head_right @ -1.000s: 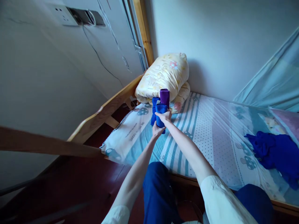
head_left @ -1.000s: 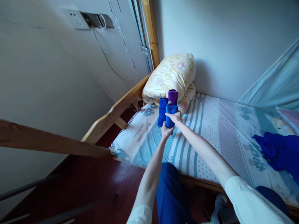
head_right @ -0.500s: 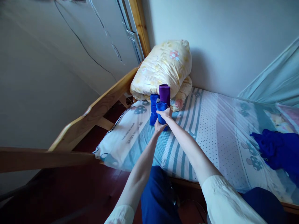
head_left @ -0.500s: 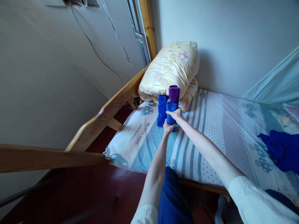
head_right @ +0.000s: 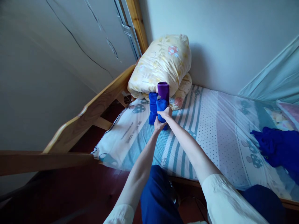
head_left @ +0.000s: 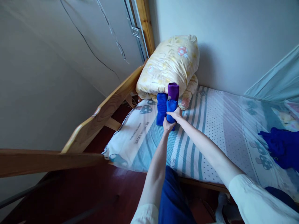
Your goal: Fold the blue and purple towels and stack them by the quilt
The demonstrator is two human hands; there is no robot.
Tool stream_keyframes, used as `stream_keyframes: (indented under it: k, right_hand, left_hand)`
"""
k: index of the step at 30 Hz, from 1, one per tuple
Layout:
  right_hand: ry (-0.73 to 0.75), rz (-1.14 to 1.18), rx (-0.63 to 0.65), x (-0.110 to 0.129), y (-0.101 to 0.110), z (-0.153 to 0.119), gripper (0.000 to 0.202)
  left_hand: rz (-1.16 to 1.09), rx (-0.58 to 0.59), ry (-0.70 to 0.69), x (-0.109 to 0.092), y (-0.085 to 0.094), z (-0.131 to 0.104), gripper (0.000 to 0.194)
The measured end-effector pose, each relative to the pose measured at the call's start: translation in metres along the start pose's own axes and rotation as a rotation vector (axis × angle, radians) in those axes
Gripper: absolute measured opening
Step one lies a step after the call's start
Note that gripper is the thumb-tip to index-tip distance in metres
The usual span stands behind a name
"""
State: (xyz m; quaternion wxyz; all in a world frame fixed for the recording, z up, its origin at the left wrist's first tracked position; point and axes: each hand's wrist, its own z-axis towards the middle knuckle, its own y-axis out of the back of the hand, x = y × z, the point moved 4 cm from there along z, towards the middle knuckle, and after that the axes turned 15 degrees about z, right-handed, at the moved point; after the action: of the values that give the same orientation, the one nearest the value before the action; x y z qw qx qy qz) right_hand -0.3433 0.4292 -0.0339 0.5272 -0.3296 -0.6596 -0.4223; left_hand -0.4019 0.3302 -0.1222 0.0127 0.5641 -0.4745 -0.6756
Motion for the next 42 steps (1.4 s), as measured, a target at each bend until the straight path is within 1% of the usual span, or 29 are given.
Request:
stream_keyframes:
  k: [2, 3, 6, 8, 9, 11, 13, 15, 17, 19, 21, 22, 24, 26, 27, 28, 30, 32, 34, 36, 38, 40, 42]
  right_hand:
    - [-0.050, -0.049, -0.070, -0.001, 0.003, -0.002, 0.064]
    - [-0.050, -0.059, -0.093, -0.002, 0.004, -0.003, 0.068]
    - [0.026, -0.012, -0.116, -0.013, 0.013, -0.015, 0.078]
    - [0.031, 0.042, -0.130, -0.033, 0.026, -0.035, 0.080]
    - [0.010, 0.068, -0.130, -0.047, 0.036, -0.048, 0.079]
    - [-0.038, 0.127, -0.108, -0.081, 0.061, -0.084, 0.075]
    - [-0.094, 0.169, -0.090, -0.119, 0.095, -0.128, 0.067]
    - [-0.177, 0.186, -0.120, -0.156, 0.139, -0.178, 0.060]
    - [-0.263, 0.176, -0.192, -0.183, 0.190, -0.229, 0.053]
    - [-0.341, 0.136, -0.268, -0.198, 0.244, -0.275, 0.045]
    - [-0.388, 0.077, -0.340, -0.201, 0.300, -0.311, 0.038]
    - [-0.391, 0.045, -0.371, -0.199, 0.329, -0.324, 0.036]
    - [-0.347, -0.029, -0.424, -0.191, 0.387, -0.343, 0.035]
    - [-0.260, -0.113, -0.464, -0.181, 0.443, -0.354, 0.037]
    - [-0.220, -0.154, -0.486, -0.178, 0.470, -0.358, 0.039]
    - [-0.195, -0.188, -0.512, -0.176, 0.495, -0.363, 0.041]
    - [-0.193, -0.225, -0.575, -0.177, 0.538, -0.372, 0.045]
    - [-0.257, -0.218, -0.655, -0.184, 0.571, -0.383, 0.047]
    - [-0.348, -0.177, -0.728, -0.194, 0.592, -0.393, 0.048]
    - [-0.428, -0.133, -0.779, -0.204, 0.606, -0.399, 0.049]
    - [-0.478, -0.103, -0.797, -0.212, 0.615, -0.398, 0.050]
    - [-0.488, -0.095, -0.800, -0.218, 0.622, -0.389, 0.051]
    - [-0.445, -0.105, -0.802, -0.222, 0.632, -0.376, 0.049]
  left_hand:
    - [0.012, -0.013, -0.015, 0.004, -0.002, 0.002, 0.070]
    - [0.020, -0.020, -0.023, 0.006, -0.002, 0.003, 0.076]
    - [0.041, -0.045, -0.048, 0.013, 0.001, -0.004, 0.097]
    - [0.051, -0.067, -0.048, 0.021, 0.004, -0.017, 0.109]
    - [0.056, -0.080, -0.042, 0.026, 0.006, -0.027, 0.112]
    - [0.072, -0.093, -0.015, 0.038, 0.007, -0.054, 0.111]
    - [0.111, -0.073, 0.018, 0.051, 0.005, -0.085, 0.105]
    - [0.166, -0.027, 0.005, 0.058, 0.000, -0.118, 0.101]
    - [0.227, 0.028, -0.087, 0.056, -0.005, -0.149, 0.097]
    - [0.298, 0.096, -0.219, 0.047, -0.013, -0.178, 0.093]
    - [0.393, 0.201, -0.347, 0.035, -0.027, -0.209, 0.088]
    - [0.451, 0.271, -0.404, 0.030, -0.036, -0.226, 0.086]
    - [0.586, 0.437, -0.501, 0.021, -0.057, -0.262, 0.080]
    - [0.745, 0.591, -0.581, 0.018, -0.076, -0.299, 0.078]
    - [0.829, 0.637, -0.616, 0.017, -0.084, -0.315, 0.079]
    - [0.912, 0.655, -0.644, 0.016, -0.090, -0.330, 0.080]
    - [1.054, 0.618, -0.668, 0.014, -0.097, -0.352, 0.081]
    - [1.150, 0.566, -0.642, 0.011, -0.100, -0.368, 0.076]
    - [1.198, 0.557, -0.627, 0.004, -0.104, -0.385, 0.070]
    - [1.214, 0.562, -0.641, -0.005, -0.109, -0.402, 0.065]
    - [1.217, 0.552, -0.661, -0.015, -0.115, -0.417, 0.063]
    - [1.219, 0.530, -0.663, -0.024, -0.120, -0.426, 0.062]
    - [1.221, 0.517, -0.653, -0.029, -0.125, -0.427, 0.061]
